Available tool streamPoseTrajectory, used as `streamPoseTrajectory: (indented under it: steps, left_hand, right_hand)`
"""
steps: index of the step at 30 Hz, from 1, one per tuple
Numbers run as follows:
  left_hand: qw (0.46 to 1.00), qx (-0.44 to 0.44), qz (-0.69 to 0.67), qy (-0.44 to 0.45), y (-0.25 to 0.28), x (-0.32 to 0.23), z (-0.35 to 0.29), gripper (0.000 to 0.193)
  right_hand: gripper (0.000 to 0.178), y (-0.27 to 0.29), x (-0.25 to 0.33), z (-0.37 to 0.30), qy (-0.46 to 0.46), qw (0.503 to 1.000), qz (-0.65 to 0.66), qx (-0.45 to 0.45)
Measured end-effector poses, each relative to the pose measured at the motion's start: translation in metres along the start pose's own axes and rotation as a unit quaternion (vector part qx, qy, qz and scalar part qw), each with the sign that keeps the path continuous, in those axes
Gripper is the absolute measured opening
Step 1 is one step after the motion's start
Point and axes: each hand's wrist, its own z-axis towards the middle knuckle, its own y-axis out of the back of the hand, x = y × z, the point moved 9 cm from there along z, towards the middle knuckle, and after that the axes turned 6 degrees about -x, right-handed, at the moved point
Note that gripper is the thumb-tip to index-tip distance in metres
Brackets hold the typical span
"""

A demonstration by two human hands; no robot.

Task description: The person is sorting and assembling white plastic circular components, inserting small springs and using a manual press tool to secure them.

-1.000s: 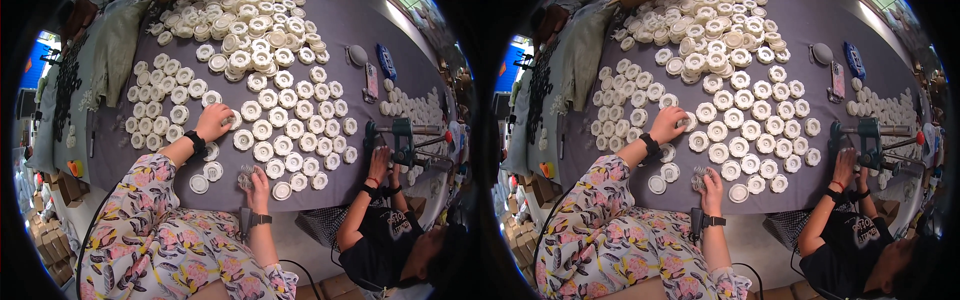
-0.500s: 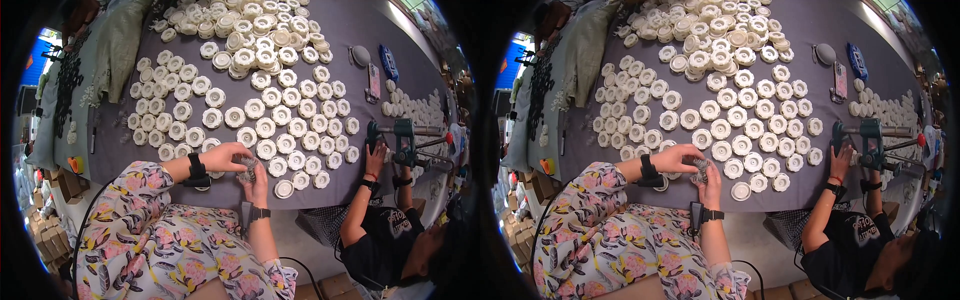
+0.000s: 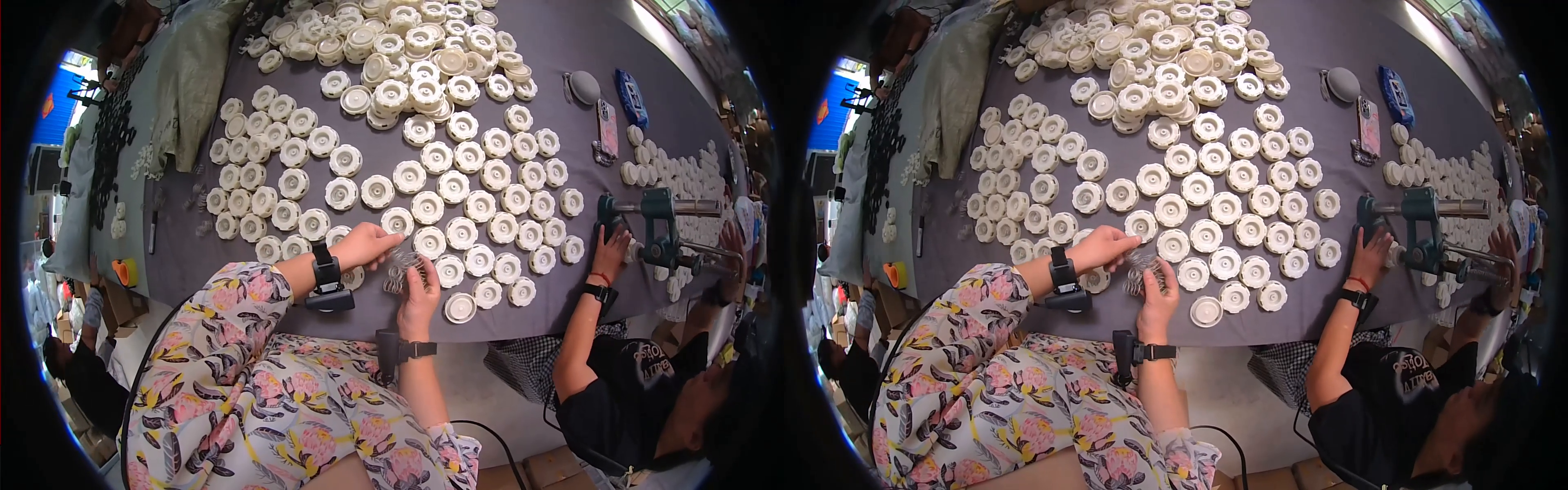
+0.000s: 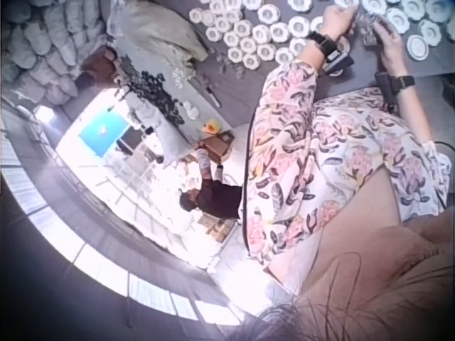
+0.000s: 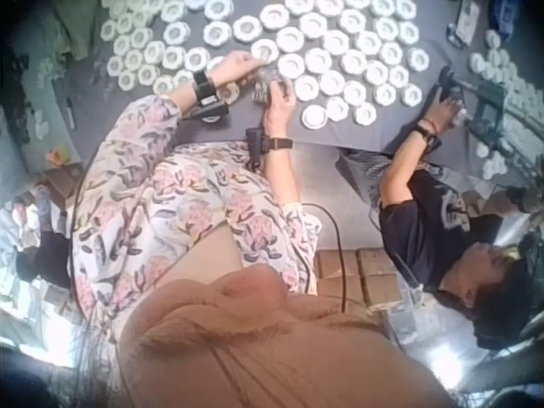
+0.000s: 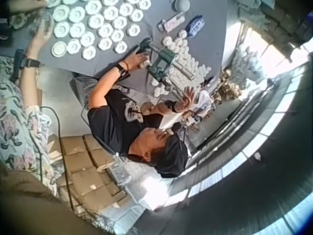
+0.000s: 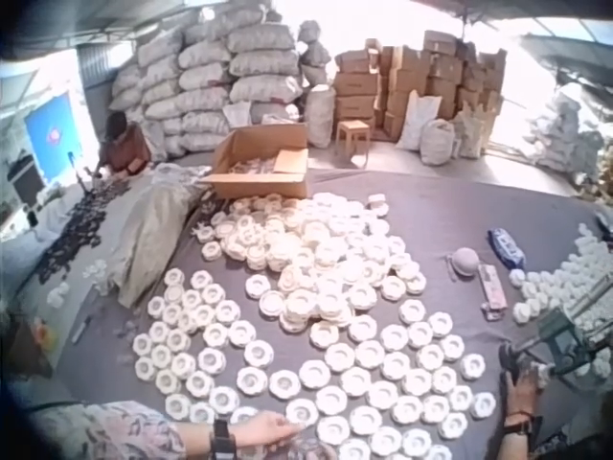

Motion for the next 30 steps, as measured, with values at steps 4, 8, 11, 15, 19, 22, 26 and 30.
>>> streamPoseTrajectory:
  steps: [4,8,11,15,19,22,26,30]
  left_hand:
    - [0.995,0.089,-0.007,0.052,-0.007,0.01,0.005,0.031]
    - [0.987,0.124,-0.091,-0.037,-0.013,-0.021,-0.001,0.022]
    - [0.976,0.14,-0.154,-0.063,-0.014,-0.031,0.0,0.023]
    - [0.978,0.112,-0.019,-0.177,-0.017,-0.022,0.005,0.024]
    - [0.98,0.067,0.018,-0.185,-0.022,-0.009,-0.008,0.026]
    - [0.981,0.035,0.009,-0.191,-0.019,-0.002,-0.013,0.025]
    - [0.967,0.02,0.038,-0.25,-0.015,-0.012,-0.021,0.025]
    - [0.948,0.046,0.102,-0.298,-0.012,-0.021,-0.024,0.024]
  right_hand:
    - [0.034,0.016,0.002,0.009,-0.051,0.998,0.045,-0.007]
    - [0.033,0.021,0.002,0.013,-0.075,0.995,0.059,0.003]
    - [0.034,0.015,-0.005,0.011,-0.123,0.991,0.05,0.028]
    - [0.036,0.012,-0.015,0.002,-0.176,0.98,-0.091,0.034]
    - [0.035,0.019,-0.011,0.005,-0.133,0.976,-0.171,0.018]
    - [0.035,0.018,-0.015,0.005,-0.16,0.978,-0.133,0.01]
    - [0.038,0.009,-0.007,0.004,-0.138,0.981,-0.131,0.031]
    - [0.037,0.012,-0.013,0.018,-0.033,0.973,-0.217,0.073]
